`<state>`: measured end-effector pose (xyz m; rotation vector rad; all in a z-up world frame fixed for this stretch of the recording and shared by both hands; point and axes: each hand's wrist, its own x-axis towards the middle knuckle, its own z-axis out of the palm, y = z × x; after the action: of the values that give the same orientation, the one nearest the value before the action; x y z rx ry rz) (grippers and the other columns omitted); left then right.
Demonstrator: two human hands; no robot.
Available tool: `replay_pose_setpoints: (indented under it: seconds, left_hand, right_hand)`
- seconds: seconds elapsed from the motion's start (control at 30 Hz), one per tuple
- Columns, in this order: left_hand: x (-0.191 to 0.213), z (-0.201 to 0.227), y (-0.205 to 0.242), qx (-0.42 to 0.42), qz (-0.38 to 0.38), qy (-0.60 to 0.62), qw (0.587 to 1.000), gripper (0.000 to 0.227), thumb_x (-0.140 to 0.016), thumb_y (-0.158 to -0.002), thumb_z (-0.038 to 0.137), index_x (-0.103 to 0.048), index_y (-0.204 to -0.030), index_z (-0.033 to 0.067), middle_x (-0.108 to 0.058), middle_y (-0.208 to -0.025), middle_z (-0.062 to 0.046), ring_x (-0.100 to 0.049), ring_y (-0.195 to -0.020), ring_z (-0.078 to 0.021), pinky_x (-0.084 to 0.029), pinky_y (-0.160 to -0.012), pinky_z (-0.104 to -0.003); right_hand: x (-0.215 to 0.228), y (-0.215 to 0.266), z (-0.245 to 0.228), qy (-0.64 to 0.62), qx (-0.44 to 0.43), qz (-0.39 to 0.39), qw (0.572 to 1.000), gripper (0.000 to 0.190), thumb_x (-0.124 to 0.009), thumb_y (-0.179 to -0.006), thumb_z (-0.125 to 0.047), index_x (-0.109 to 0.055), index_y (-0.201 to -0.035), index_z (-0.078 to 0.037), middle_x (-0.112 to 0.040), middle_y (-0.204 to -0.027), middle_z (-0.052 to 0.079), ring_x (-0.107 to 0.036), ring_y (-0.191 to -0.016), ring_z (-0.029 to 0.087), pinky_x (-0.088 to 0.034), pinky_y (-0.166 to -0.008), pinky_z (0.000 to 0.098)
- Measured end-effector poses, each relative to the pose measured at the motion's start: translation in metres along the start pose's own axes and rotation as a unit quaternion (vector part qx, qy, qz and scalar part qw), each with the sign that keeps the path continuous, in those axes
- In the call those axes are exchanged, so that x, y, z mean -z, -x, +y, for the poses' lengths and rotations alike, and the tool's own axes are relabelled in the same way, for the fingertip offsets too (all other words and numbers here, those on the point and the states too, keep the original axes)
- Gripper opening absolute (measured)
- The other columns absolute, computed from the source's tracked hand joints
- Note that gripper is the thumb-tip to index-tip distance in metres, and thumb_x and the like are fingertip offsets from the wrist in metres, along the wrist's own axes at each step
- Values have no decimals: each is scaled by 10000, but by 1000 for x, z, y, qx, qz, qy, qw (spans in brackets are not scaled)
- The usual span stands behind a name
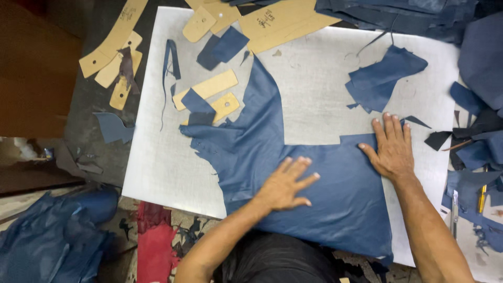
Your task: The person uses a utility knife to cut blue fabric along the edges of cardboard templates placed on a white worktable. They repeatedly position templates, cut around them, remove the cut pieces, and stack them on the table.
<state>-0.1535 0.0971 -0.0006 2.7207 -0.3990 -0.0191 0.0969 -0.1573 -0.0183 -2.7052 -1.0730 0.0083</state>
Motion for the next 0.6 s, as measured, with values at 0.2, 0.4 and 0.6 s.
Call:
replay_pose_setpoints:
  seconds: [0.2, 0.4, 0.6]
  left_hand:
    - [58, -110, -4, 191, 105, -45, 975, 858, -565, -940, 622, -384, -1555, 53, -335, -1605, -265, -314, -1498, -410, -277, -1197, -543]
    - [83, -168, -83, 413, 256, -42, 873, 726, -760, -834, 334, -503, -1378, -73, -626, -1148, -237, -595, -1064, -404, -457, -901, -542]
    - [67, -210, -109, 262, 285, -163, 907, 162, -648, -997, 223, -550, -955, 101, -596, -946, -127, -665, -836, -327, -558, -720, -452]
  right_hand:
    - [-9, -4, 6, 17, -6, 4, 1000, 863, -375, -944, -721, -377, -1563, -120, -258, -1671, 171, -164, -1564, 321, -82, -1267, 516]
    - [-8, 0, 6, 46, -24, -6, 999, 846, -376, -926, -720, -364, -1561, -161, -260, -1658, 130, -166, -1555, 282, -86, -1274, 481]
    - [-7, -6, 4, 39, -22, 1, 999, 844, -376, -910, -715, -372, -1547, -161, -270, -1649, 133, -175, -1550, 281, -98, -1271, 484]
